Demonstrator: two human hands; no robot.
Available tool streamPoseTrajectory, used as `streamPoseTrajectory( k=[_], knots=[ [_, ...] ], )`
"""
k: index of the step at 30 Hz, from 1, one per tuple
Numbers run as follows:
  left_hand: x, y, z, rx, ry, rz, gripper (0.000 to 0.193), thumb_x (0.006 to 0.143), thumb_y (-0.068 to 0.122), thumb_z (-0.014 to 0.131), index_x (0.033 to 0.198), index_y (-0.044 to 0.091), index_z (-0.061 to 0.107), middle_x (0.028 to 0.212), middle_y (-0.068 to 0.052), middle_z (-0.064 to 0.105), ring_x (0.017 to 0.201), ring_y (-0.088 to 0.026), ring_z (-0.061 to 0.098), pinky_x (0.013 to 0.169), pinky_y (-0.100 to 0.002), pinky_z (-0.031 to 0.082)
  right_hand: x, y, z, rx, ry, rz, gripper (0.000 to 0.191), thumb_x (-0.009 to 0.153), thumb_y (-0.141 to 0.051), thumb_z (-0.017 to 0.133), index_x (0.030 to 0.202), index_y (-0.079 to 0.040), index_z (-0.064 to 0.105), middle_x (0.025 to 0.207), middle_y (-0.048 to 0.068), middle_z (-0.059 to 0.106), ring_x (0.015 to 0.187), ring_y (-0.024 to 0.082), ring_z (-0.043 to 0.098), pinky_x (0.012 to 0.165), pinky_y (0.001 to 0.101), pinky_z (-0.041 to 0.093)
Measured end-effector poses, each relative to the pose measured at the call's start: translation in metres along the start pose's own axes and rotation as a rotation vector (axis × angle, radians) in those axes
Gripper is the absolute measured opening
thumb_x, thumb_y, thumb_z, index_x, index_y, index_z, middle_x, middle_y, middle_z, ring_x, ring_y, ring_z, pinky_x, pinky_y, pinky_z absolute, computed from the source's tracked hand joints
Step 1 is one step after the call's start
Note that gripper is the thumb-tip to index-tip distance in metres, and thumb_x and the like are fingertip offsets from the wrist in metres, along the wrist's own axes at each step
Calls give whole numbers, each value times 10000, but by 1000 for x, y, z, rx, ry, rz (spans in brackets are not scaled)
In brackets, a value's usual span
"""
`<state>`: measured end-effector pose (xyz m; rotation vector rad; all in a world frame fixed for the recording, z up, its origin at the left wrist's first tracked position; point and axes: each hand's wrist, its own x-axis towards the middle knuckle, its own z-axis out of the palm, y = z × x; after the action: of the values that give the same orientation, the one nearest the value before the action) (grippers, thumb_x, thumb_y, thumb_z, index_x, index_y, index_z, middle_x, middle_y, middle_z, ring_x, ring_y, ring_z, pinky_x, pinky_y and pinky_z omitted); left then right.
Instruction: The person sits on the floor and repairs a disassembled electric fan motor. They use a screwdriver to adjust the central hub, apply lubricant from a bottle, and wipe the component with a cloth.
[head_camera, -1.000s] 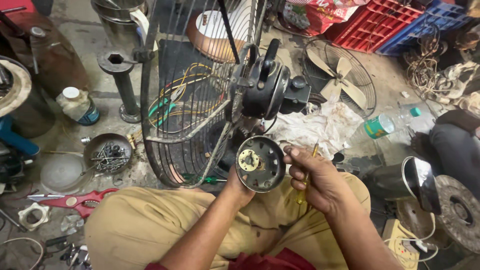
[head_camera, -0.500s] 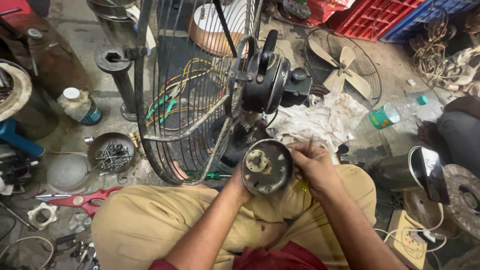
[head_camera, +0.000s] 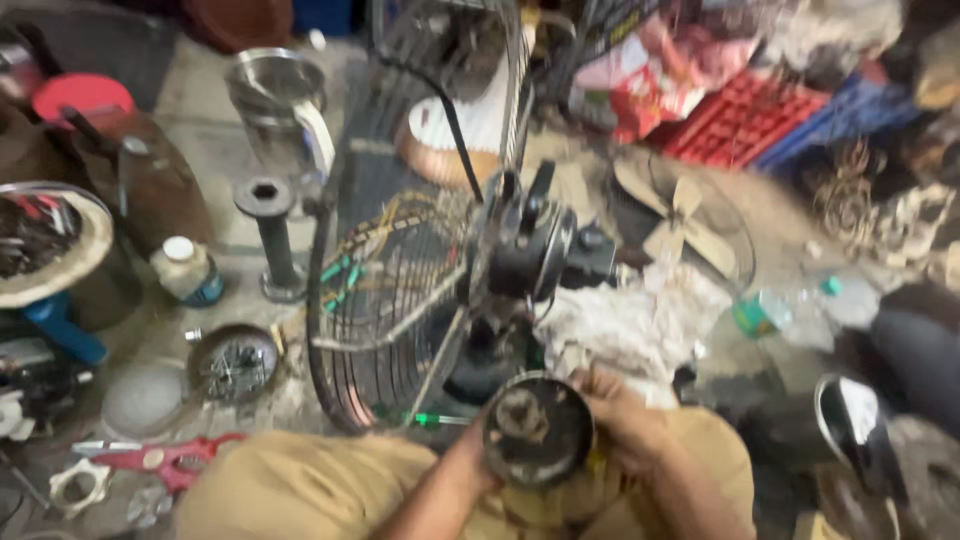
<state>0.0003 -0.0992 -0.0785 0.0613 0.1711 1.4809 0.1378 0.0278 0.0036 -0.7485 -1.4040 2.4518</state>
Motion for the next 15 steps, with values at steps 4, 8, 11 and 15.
streamPoseTrajectory(
  k=[4,8,11,15],
  knots=[
    [-1,2,3,4,-13,26,296,1104,223,513,1211,24,704,1096,-122,758,928,-223,735,805,-370,619,4,3,19,83,144,158,235,860,-83,728,1069,18,690,972,128,780,835,204,749,786,379,624],
    [8,8,13,-68,175,91,353,1031,299,504,1150,44,717,1041,-111,774,902,-224,742,798,-377,624,6,-7,47,163,437,170,334,895,-254,609,1096,5,671,982,143,778,844,237,749,770,400,638],
    [12,15,17,-98,252,115,374,989,328,475,1111,66,712,1021,-100,778,896,-212,749,817,-373,631,-7,-14,53,98,427,111,410,952,-428,562,1085,-56,672,907,84,752,741,190,715,593,345,579],
    [11,17,19,61,231,311,288,1046,259,520,1101,49,708,1012,-88,758,862,-194,725,778,-352,611,-21,-4,50,-173,339,32,291,948,-349,630,1145,-137,656,889,-7,717,697,83,643,470,254,448]
  ],
)
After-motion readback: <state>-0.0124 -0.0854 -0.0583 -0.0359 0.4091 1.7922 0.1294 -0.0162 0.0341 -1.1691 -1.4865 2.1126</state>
